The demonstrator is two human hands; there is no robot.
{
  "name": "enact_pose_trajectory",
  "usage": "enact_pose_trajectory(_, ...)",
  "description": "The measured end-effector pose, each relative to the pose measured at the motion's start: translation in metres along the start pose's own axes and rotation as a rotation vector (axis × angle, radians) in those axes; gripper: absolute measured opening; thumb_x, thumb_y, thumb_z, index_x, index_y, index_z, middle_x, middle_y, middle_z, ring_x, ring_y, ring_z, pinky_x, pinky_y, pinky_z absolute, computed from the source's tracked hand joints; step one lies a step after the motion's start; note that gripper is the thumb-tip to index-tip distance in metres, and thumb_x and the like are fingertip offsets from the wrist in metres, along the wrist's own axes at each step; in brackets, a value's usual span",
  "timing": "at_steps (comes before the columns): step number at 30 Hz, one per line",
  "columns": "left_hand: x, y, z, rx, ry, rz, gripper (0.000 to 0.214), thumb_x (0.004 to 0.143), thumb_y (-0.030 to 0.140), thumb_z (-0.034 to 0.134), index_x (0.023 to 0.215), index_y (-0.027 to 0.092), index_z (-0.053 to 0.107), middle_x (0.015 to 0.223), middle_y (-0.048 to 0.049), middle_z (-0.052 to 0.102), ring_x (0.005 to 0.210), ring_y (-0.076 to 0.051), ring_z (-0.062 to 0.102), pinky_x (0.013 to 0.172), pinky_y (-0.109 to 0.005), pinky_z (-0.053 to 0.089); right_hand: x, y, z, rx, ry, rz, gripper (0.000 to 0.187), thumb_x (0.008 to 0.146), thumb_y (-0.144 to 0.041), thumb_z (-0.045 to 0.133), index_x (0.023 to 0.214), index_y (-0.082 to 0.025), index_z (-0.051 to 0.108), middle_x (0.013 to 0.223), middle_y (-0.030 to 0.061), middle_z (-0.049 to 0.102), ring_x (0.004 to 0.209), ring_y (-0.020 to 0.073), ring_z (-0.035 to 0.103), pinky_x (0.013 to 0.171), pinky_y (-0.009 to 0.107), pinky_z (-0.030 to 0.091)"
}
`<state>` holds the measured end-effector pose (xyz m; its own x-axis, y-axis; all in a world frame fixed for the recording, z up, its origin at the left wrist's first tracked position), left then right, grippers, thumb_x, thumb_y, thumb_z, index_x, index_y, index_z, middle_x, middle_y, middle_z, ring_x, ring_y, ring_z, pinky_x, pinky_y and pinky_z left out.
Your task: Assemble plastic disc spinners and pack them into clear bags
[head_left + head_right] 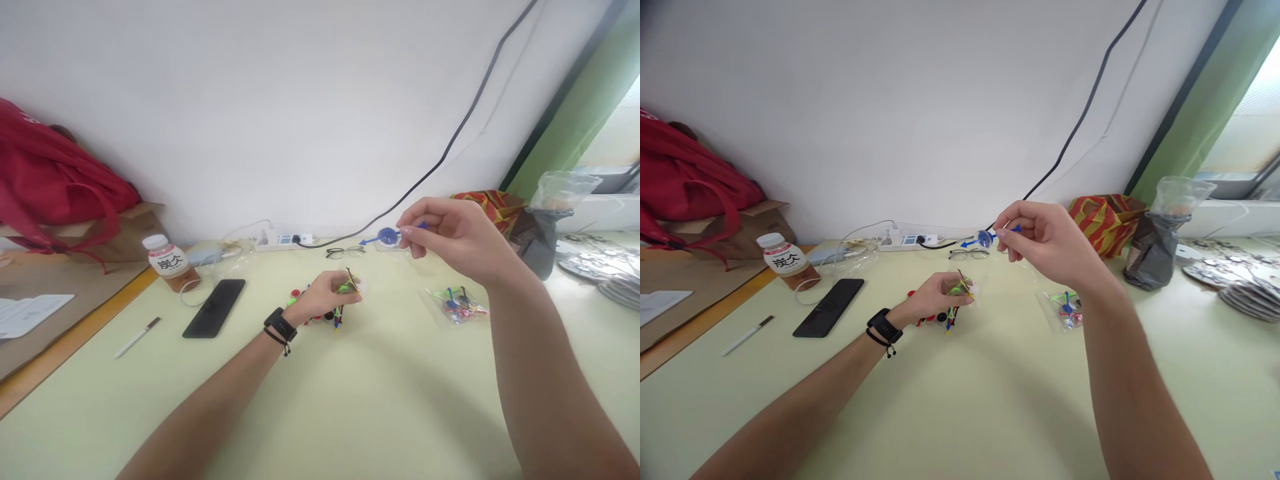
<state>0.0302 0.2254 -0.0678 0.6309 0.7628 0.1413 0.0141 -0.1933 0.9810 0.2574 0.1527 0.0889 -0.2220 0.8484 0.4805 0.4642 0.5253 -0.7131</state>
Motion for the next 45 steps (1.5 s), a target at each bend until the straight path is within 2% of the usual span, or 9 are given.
enact_pose_trajectory(4,-0.001,0.005,0.001,-0.018,-0.026,0.015,0.04,0.075,0.038,0.087,0.104,0.015,0.073,0.106,-0.0103,0.074,0.097,-0.022,0.068,0.089,-0.034,0.051,0.004,0.011,0.004,-0.077,-0.032,0.034,0.013,0.091,-0.035,0.069,0.09,-0.022,0.068,0.074,0.0033,0.07,0.06,0.0162,0.063,0.057,0.03,0.053)
enact_pose_trajectory(9,-0.004,0.014,0.005,0.007,-0.078,0.037,0.038,0.076,0.036,0.086,0.105,0.014,0.074,0.108,-0.0119,0.074,0.102,-0.023,0.068,0.092,-0.035,0.05,0.012,0.029,0.02,-0.184,-0.076,0.092,0.011,0.088,-0.029,0.067,0.084,-0.02,0.067,0.073,0.0039,0.071,0.063,0.0182,0.067,0.056,0.029,0.052)
enact_pose_trajectory(14,-0.003,0.012,0.005,0.038,-0.056,0.033,0.037,0.078,0.036,0.085,0.106,0.015,0.073,0.107,-0.0121,0.074,0.1,-0.024,0.068,0.089,-0.036,0.051,0.015,0.029,0.034,-0.273,-0.077,0.008,0.016,0.09,-0.031,0.064,0.088,-0.02,0.075,0.084,0.0062,0.076,0.076,0.0219,0.069,0.07,0.034,0.054)
enact_pose_trajectory(18,-0.003,0.012,0.004,0.027,-0.051,0.036,0.036,0.078,0.036,0.085,0.105,0.015,0.073,0.107,-0.0112,0.073,0.1,-0.023,0.068,0.089,-0.036,0.052,0.015,0.028,0.036,-0.23,-0.06,-0.044,0.02,0.091,-0.032,0.062,0.097,-0.021,0.078,0.097,0.0074,0.077,0.084,0.023,0.068,0.075,0.035,0.054)
enact_pose_trajectory(25,-0.004,0.017,0.006,0.028,-0.054,0.03,0.035,0.078,0.036,0.085,0.104,0.016,0.072,0.105,-0.0103,0.074,0.098,-0.023,0.069,0.087,-0.035,0.052,0.013,0.021,0.044,-0.301,-0.1,0.041,0.022,0.091,-0.035,0.063,0.096,-0.021,0.079,0.065,0.0012,0.066,0.058,0.0158,0.055,0.057,0.029,0.041)
enact_pose_trajectory(31,-0.005,0.016,0.005,0.102,0.008,0.003,0.032,0.078,0.035,0.085,0.099,0.016,0.072,0.097,-0.0075,0.074,0.091,-0.023,0.069,0.082,-0.034,0.053,0.013,0.014,0.054,-0.299,-0.179,0.025,0.021,0.091,-0.033,0.062,0.091,-0.02,0.079,0.068,0.0007,0.067,0.057,0.0139,0.051,0.059,0.029,0.039)
enact_pose_trajectory(37,-0.006,0.021,0.006,0.079,-0.041,0.022,0.034,0.079,0.034,0.083,0.104,0.015,0.072,0.103,-0.011,0.074,0.096,-0.024,0.069,0.08,-0.033,0.053,0.013,0.019,0.053,-0.247,-0.114,-0.001,0.019,0.091,-0.031,0.063,0.09,-0.02,0.078,0.087,0.0048,0.075,0.072,0.0172,0.06,0.064,0.029,0.044)
enact_pose_trajectory(41,-0.009,0.027,0.008,0.128,-0.022,-0.018,0.031,0.08,0.036,0.082,0.1,0.015,0.071,0.095,-0.0094,0.074,0.09,-0.023,0.068,0.072,-0.03,0.053,0.016,0.024,0.055,-0.177,-0.045,0.008,0.016,0.088,-0.029,0.067,0.097,-0.019,0.076,0.075,0.0022,0.071,0.064,0.0155,0.058,0.061,0.028,0.046)
enact_pose_trajectory(45,-0.009,0.026,0.008,0.123,0.003,-0.008,0.032,0.08,0.035,0.082,0.102,0.014,0.07,0.094,-0.0077,0.073,0.085,-0.019,0.067,0.069,-0.027,0.05,0.017,0.027,0.059,-0.146,0.016,0.124,0.011,0.083,-0.028,0.072,0.082,-0.018,0.074,0.075,0.0034,0.073,0.064,0.0158,0.061,0.057,0.027,0.046)
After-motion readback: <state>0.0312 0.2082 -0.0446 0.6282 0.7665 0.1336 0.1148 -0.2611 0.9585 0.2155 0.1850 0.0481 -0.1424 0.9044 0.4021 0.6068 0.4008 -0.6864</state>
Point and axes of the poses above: each hand's wrist, its own x-axis towards the middle knuckle, its own z-axis out of the palm, y = z × x, the point moved 2 cm from there along x, towards the middle knuckle
